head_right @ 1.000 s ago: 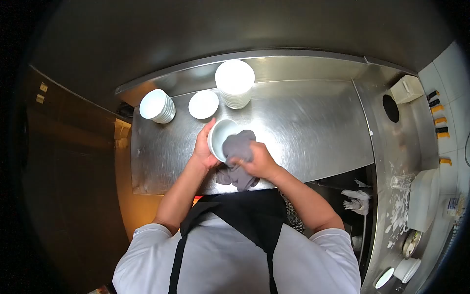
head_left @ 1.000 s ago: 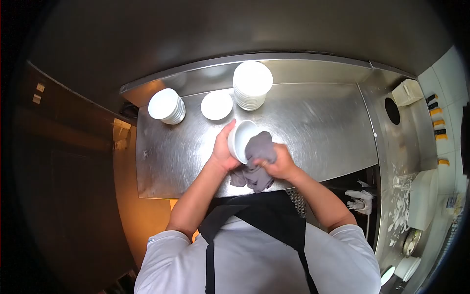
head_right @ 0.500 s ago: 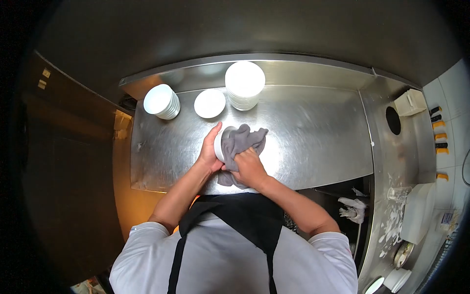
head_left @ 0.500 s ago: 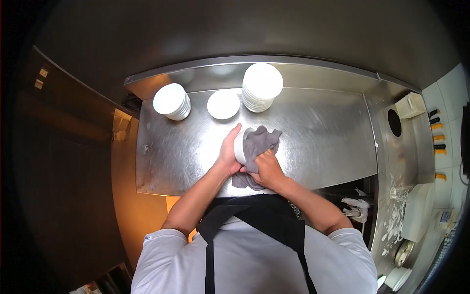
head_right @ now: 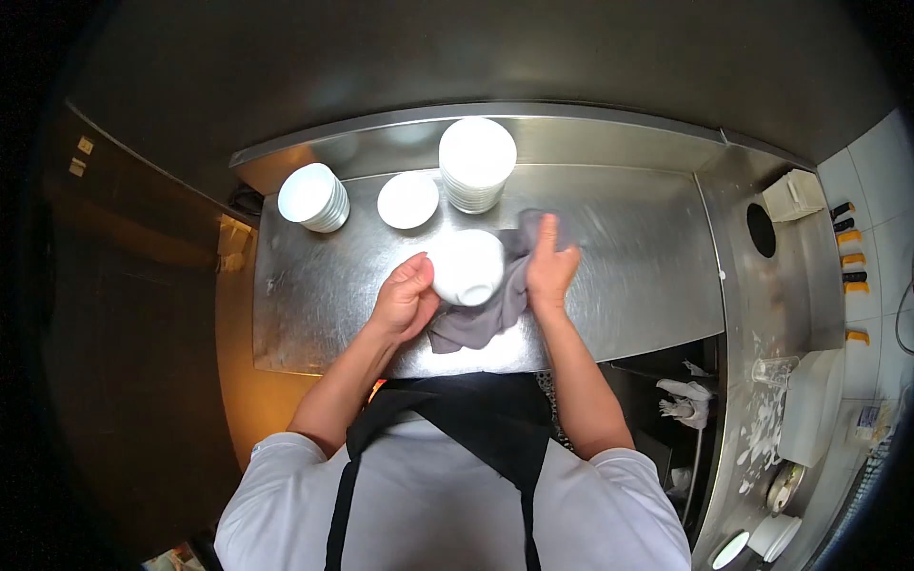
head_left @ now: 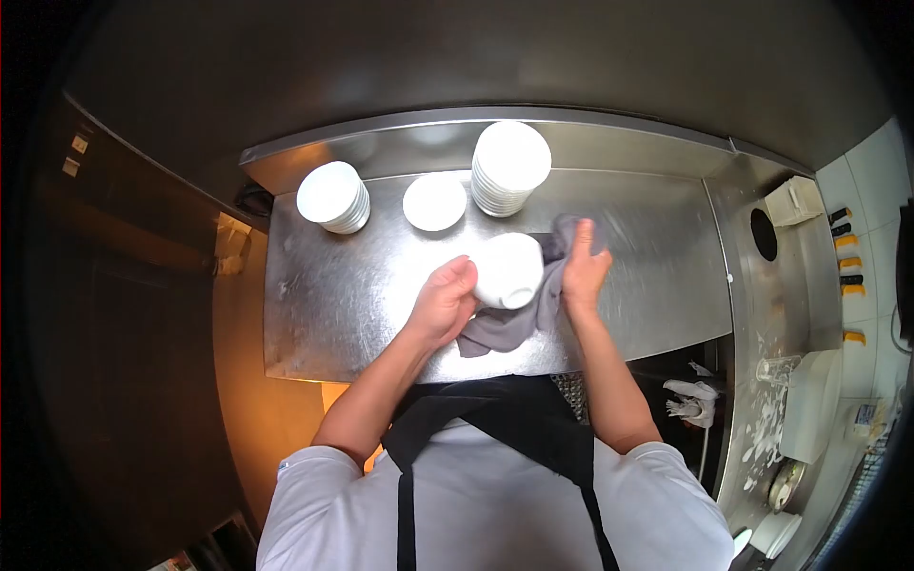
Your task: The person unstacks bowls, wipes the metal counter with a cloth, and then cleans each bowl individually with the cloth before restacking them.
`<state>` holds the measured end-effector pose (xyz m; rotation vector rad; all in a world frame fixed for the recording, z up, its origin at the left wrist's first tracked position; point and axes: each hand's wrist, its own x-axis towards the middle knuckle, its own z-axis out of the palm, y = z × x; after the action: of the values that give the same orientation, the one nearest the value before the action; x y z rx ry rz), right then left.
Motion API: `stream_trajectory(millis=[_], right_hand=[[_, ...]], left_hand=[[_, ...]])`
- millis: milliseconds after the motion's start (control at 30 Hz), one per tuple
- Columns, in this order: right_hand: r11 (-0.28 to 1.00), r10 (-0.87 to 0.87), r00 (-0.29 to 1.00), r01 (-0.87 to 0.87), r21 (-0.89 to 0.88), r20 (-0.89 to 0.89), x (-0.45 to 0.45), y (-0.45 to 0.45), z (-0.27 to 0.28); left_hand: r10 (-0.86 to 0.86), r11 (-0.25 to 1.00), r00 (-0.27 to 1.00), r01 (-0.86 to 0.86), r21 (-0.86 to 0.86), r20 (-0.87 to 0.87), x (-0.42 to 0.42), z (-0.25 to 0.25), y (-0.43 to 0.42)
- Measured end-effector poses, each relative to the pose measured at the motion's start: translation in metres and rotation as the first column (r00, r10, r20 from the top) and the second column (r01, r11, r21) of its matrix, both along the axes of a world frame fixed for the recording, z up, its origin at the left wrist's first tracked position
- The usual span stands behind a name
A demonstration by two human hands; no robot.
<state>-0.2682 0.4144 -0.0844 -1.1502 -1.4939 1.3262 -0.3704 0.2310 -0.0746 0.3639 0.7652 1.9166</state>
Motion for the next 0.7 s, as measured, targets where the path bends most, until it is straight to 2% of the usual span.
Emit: stream_trajectory(millis=[33, 67, 133, 167, 200, 233, 300, 333, 367, 400, 433, 467, 500, 533, 633, 667, 700], right_hand=[[0.998, -0.056, 0.997, 0.057, 0.012, -0.044, 0.001, 0.008, -0.003], [0.998, 0.035, 0.999, -0.035, 0.061, 0.0, 0.011, 0.006, -0.007], [0.957, 0.185, 0.981, -0.165, 0.24, -0.063, 0.019, -0.025, -0.023], [0.919, 0.256, 0.963, -0.215, 0.331, -0.085, 0.021, -0.042, -0.028], [0.771, 0.339, 0.939, -0.313, 0.554, 0.06, 0.02, -0.059, -0.025], [0.56, 0.377, 0.9, -0.409, 0.72, 0.219, 0.017, -0.071, -0.021], [0.596, 0.353, 0.875, -0.482, 0.642, 0.33, 0.012, -0.076, -0.029], [0.613, 0.345, 0.857, -0.514, 0.6, 0.382, 0.009, -0.078, -0.031], [0.687, 0.382, 0.847, -0.527, 0.5, 0.369, 0.008, -0.071, -0.031], [0.749, 0.415, 0.839, -0.535, 0.39, 0.353, 0.004, -0.058, -0.02], [0.797, 0.444, 0.832, -0.537, 0.278, 0.333, 0.0, -0.045, -0.007], [0.854, 0.518, 0.855, -0.519, 0.03, 0.038, -0.005, -0.035, 0.006], [0.814, 0.479, 0.837, -0.536, -0.222, -0.265, -0.008, -0.027, 0.02], [0.682, 0.333, 0.781, -0.586, -0.437, -0.528, -0.009, -0.023, 0.027], [0.405, 0.241, 0.672, -0.725, -0.557, -0.7, -0.008, -0.016, 0.02], [0.357, 0.248, 0.664, -0.74, -0.57, -0.706, -0.008, -0.015, -0.008], [0.407, 0.234, 0.724, -0.679, -0.611, -0.649, -0.007, -0.023, -0.004]], left_hand=[[0.04, 0.999, 0.998, -0.039, -0.021, 0.038, -0.002, 0.0, 0.0], [0.088, 0.995, 0.993, -0.085, -0.044, 0.077, -0.003, -0.001, -0.002], [0.154, 0.986, 0.979, -0.143, -0.09, 0.131, -0.003, 0.005, -0.001], [0.132, 0.986, 0.987, -0.121, -0.118, 0.088, 0.001, 0.002, 0.002], [0.106, 0.985, 0.993, -0.099, -0.143, 0.046, 0.005, -0.005, 0.007], [0.08, 0.983, 0.997, -0.079, -0.168, 0.003, 0.008, -0.014, 0.01], [-0.001, 0.963, 0.974, -0.061, -0.264, -0.226, 0.013, -0.026, 0.011], [0.049, 0.976, 0.949, -0.112, -0.185, -0.313, 0.021, -0.028, 0.015], [0.104, 0.983, 0.914, -0.155, -0.103, -0.392, 0.027, -0.03, 0.018], [0.118, 0.98, 0.882, -0.177, -0.089, -0.457, 0.029, -0.028, 0.019], [0.049, 0.968, 0.811, -0.182, -0.173, -0.582, 0.031, -0.02, 0.016], [-0.03, 0.948, 0.723, -0.198, -0.249, -0.69, 0.033, -0.006, 0.011], [-0.117, 0.92, 0.621, -0.226, -0.32, -0.775, 0.036, 0.005, 0.008], [-0.024, 0.923, 0.514, -0.318, -0.217, -0.857, 0.041, 0.011, 0.009], [0.261, 0.923, 0.055, -0.306, 0.232, -0.964, 0.035, -0.008, 0.018], [0.284, 0.921, -0.041, -0.267, 0.284, -0.958, 0.031, -0.009, 0.018], [0.254, 0.923, -0.073, -0.281, 0.264, -0.964, 0.025, -0.008, 0.016]])
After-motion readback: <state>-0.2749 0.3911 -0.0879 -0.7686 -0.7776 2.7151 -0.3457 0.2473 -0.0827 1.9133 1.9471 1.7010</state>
